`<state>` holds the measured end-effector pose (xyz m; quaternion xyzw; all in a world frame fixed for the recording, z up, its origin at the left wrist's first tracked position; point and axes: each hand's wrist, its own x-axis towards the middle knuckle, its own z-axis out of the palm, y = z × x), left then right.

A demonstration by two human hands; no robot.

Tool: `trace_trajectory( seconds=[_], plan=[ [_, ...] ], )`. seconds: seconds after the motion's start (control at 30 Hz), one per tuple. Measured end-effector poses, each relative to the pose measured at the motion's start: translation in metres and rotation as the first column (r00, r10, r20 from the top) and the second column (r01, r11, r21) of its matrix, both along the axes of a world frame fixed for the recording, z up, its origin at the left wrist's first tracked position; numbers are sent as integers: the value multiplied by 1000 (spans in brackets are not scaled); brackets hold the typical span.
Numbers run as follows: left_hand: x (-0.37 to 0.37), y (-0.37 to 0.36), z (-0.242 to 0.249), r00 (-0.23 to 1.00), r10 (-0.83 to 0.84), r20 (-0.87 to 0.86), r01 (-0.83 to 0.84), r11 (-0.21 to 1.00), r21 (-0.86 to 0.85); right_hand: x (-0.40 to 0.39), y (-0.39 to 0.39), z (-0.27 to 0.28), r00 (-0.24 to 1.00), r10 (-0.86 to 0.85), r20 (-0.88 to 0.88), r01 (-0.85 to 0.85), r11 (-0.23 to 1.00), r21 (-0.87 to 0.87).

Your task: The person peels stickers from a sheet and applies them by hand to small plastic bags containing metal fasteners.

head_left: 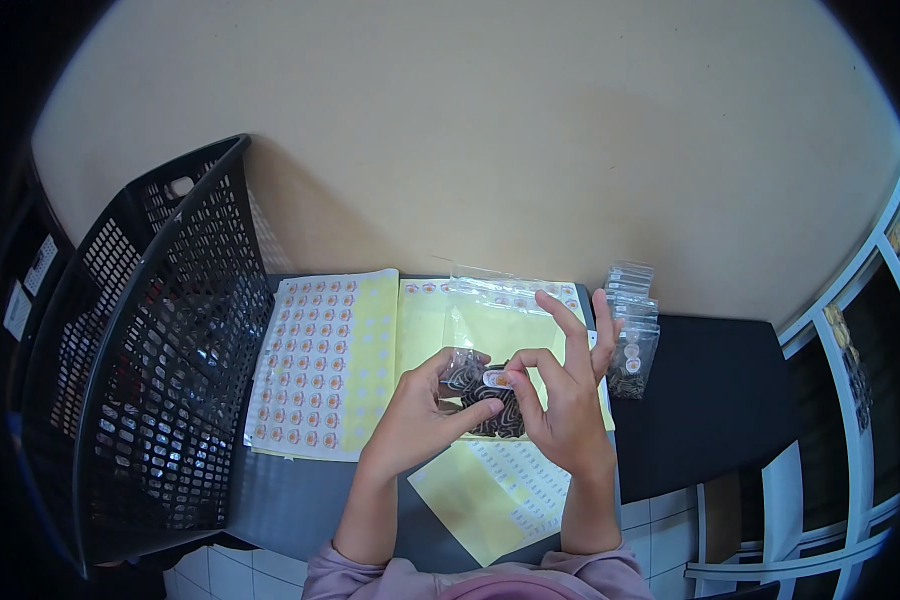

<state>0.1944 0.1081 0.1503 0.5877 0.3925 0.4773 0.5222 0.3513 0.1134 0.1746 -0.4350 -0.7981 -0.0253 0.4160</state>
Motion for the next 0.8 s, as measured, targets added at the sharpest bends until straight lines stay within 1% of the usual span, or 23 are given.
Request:
trace_trajectory(
  seconds=[0.07, 0.13, 0.23, 0.37, 0.47, 0.53, 0.57, 0.63, 0.67, 0.73, 0.8],
  plan=[
    [1, -1, 1, 1000, 0, -3, 0, 1000, 7, -1, 0, 0, 1000, -14, 11, 14, 1000, 9],
    [2, -2, 6, 998, 7, 55, -5, 999, -46, -1, 0, 0, 999, -36, 41, 35, 999, 17],
    [1, -3, 8, 1000, -1, 30, 2, 999, -49, -1, -2, 4, 999, -12, 35, 12, 1000, -10],
    [1, -3, 6, 999, -1, 48, 3, 1000, -26, 1, -2, 3, 999, -15, 52, 16, 1000, -18],
    [2, -2, 5, 999, -7, 49, 9, 999, -32, 2, 0, 2, 999, 2, 43, 0, 999, -37],
    [2, -1, 4, 999, -7, 48, 9, 999, -51, 2, 2, 2, 1000, 4, -14, -5, 997, -82],
    [3, 0, 4, 999, -8, 46, 10, 999, -51, 3, 4, 0, 1000, 3, -15, -4, 997, -81],
    [3, 1, 3, 999, 13, 52, -11, 999, -45, 4, 8, -3, 992, 63, -109, -66, 998, -21],
    [4, 0, 4, 999, 13, 51, -11, 999, -44, 5, 9, -4, 992, 63, -111, -66, 998, -20],
    [4, -1, 6, 996, 10, 93, -5, 999, -47, 7, 11, -5, 983, 166, -83, -161, 985, 65],
    [3, 0, 5, 995, 15, 100, -14, 1000, -16, 4, 14, -5, 983, 150, -110, -145, 988, 51]
  ],
)
